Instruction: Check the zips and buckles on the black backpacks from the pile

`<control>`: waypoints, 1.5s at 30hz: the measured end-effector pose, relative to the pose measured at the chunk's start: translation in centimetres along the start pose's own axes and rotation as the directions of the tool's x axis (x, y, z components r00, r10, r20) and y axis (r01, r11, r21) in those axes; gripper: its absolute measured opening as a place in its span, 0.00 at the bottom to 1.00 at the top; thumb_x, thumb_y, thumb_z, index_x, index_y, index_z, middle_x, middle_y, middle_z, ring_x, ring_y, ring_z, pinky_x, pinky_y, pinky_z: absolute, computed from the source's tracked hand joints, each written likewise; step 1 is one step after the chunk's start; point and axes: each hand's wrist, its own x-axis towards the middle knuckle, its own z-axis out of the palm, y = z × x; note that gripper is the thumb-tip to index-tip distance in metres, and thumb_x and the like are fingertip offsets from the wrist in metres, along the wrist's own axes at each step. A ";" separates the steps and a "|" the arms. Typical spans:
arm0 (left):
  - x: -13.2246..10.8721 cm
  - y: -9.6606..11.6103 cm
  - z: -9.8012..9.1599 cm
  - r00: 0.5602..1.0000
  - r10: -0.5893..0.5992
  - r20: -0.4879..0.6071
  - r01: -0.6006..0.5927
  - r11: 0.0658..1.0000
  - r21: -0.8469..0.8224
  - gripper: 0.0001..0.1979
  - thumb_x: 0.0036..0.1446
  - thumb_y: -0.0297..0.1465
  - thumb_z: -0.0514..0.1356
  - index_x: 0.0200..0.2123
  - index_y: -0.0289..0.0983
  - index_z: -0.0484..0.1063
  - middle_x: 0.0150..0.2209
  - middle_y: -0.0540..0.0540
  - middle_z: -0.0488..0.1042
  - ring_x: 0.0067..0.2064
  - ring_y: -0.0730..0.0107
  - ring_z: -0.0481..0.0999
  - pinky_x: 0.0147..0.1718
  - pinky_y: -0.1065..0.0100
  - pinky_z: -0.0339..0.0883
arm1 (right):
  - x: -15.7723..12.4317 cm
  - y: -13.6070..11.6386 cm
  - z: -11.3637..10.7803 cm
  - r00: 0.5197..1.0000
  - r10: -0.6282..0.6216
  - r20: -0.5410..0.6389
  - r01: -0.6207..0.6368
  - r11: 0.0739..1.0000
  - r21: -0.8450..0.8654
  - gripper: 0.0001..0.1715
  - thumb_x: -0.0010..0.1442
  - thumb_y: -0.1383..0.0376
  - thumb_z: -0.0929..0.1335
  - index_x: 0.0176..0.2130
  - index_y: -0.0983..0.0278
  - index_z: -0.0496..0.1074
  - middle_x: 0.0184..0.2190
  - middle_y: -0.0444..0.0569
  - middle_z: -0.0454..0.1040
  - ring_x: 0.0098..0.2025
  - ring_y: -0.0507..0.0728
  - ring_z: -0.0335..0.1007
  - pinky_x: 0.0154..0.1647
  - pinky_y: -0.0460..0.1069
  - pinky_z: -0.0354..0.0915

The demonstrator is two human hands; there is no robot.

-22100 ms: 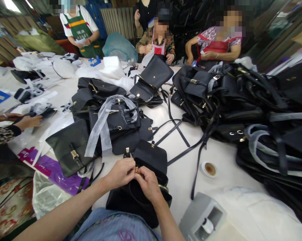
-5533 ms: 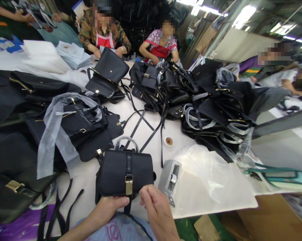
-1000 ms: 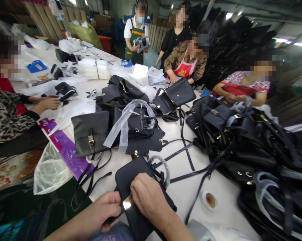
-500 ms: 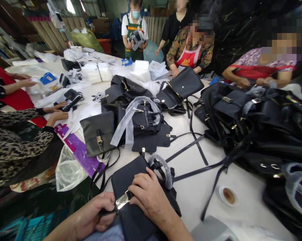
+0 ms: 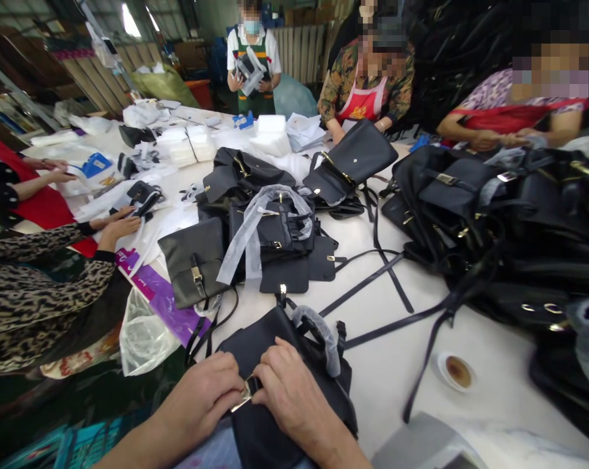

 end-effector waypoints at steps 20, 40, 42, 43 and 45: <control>0.2 0.6 -0.9 0.942 0.047 0.331 -0.152 0.942 0.299 0.09 0.61 0.23 0.54 0.30 0.35 0.72 0.33 0.45 0.74 0.36 0.64 0.74 0.34 0.67 0.67 | -0.8 -1.2 1.8 0.999 0.043 -0.001 -0.043 0.999 0.023 0.06 0.66 0.65 0.62 0.39 0.64 0.66 0.34 0.48 0.68 0.39 0.57 0.66 0.59 0.62 0.62; -0.3 -3.8 -3.2 0.950 -0.309 -0.037 0.309 0.951 0.000 0.09 0.60 0.29 0.49 0.26 0.39 0.60 0.24 0.51 0.66 0.28 0.68 0.67 0.28 0.67 0.56 | -0.8 0.7 -0.6 0.982 0.093 -0.166 -0.094 0.996 0.000 0.07 0.66 0.64 0.62 0.41 0.64 0.67 0.35 0.50 0.70 0.40 0.58 0.69 0.57 0.62 0.66; -0.6 -4.4 -4.2 0.934 -0.352 -0.065 0.358 0.916 0.178 0.09 0.60 0.28 0.49 0.28 0.37 0.65 0.27 0.46 0.69 0.31 0.62 0.69 0.31 0.65 0.58 | -0.7 1.2 -1.2 0.983 0.084 -0.162 -0.086 0.996 -0.001 0.07 0.66 0.64 0.62 0.41 0.65 0.67 0.35 0.50 0.70 0.40 0.58 0.69 0.57 0.63 0.66; -0.7 -4.4 -4.6 0.933 -0.345 -0.101 0.359 0.898 0.254 0.10 0.59 0.25 0.48 0.32 0.36 0.68 0.31 0.43 0.71 0.35 0.59 0.70 0.34 0.62 0.60 | -0.6 1.3 -1.3 0.985 0.080 -0.151 -0.081 0.997 0.000 0.08 0.66 0.63 0.62 0.41 0.65 0.67 0.35 0.50 0.70 0.40 0.58 0.69 0.57 0.63 0.66; -0.5 -3.9 -5.3 0.959 -0.251 -0.136 0.280 0.914 0.293 0.19 0.56 0.18 0.45 0.43 0.35 0.71 0.40 0.39 0.72 0.42 0.57 0.70 0.40 0.59 0.62 | -0.4 1.4 -1.5 0.989 0.069 -0.131 -0.069 0.998 0.005 0.09 0.66 0.62 0.62 0.41 0.64 0.67 0.35 0.50 0.70 0.39 0.58 0.68 0.56 0.63 0.67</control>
